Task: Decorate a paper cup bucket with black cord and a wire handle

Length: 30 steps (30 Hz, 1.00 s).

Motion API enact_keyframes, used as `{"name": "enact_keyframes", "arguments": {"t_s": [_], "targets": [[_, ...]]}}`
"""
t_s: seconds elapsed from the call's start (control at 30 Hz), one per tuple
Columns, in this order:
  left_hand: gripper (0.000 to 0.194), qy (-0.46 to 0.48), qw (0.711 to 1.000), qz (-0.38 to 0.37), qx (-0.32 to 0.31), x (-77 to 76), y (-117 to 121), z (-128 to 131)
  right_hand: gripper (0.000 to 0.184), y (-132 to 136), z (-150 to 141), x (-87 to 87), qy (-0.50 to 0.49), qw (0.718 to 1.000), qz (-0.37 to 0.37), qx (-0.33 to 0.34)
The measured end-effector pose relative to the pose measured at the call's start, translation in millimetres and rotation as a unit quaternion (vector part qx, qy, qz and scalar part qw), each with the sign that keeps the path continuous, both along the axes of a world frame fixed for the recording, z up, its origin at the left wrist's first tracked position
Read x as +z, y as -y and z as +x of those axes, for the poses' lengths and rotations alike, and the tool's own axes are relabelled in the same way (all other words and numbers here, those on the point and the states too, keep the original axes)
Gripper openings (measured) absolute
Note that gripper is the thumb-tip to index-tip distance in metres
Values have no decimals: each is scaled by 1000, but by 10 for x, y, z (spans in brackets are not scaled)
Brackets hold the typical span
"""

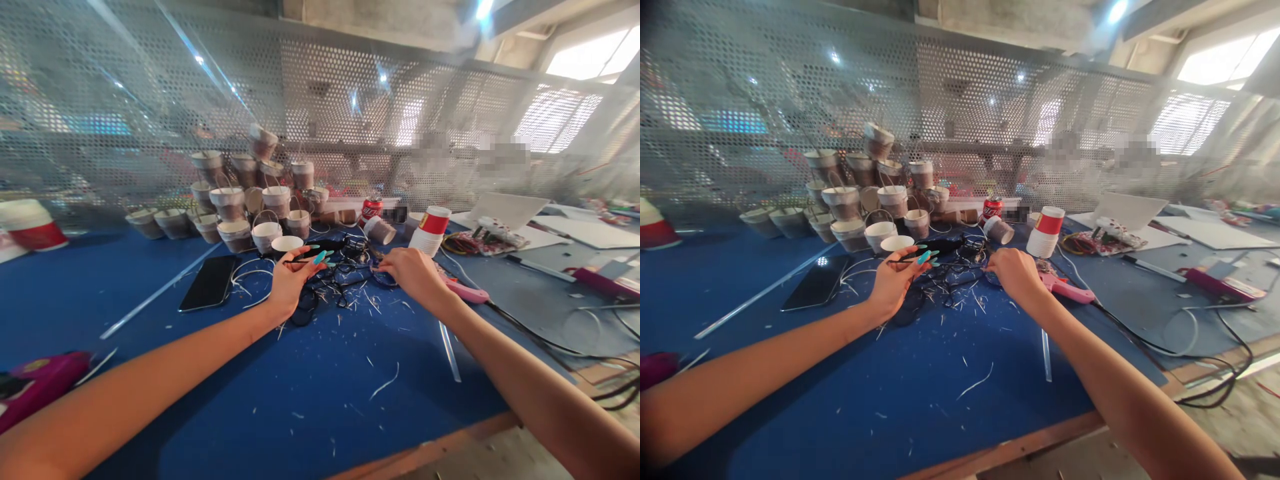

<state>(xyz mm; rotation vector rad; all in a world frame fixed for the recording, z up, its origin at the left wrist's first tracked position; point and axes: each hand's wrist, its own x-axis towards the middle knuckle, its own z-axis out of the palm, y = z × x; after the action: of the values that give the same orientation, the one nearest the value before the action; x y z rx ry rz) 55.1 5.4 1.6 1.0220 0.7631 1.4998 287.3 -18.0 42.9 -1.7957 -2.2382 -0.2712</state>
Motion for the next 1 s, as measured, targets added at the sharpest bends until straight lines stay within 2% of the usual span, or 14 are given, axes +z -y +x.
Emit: {"name": "enact_keyframes", "arguments": {"t_s": [0.17,0.3,0.43,0.53,0.67,0.8,0.9,1.0], "targets": [[53,17,1000,-5,-15,16,9,9,15,17,-41,-28,1,999,43,-13],[53,12,1000,-12,-17,25,21,7,17,11,-51,-63,-25,996,89,10],[44,20,1000,-20,-14,25,17,7,17,5,-59,-84,-46,993,103,46],[36,27,999,-23,-9,23,12,8,12,3,-64,-92,-56,990,90,93],[36,20,999,-18,-17,24,13,10,18,-8,-69,-111,-57,993,41,100],[32,31,999,-19,-22,35,22,15,23,-21,-76,-132,-45,989,48,130],[32,23,999,-27,-23,43,30,20,23,-22,-77,-144,-46,993,25,103],[36,-3,999,-21,-24,38,35,21,23,-13,-79,-148,-51,996,37,66]]}}
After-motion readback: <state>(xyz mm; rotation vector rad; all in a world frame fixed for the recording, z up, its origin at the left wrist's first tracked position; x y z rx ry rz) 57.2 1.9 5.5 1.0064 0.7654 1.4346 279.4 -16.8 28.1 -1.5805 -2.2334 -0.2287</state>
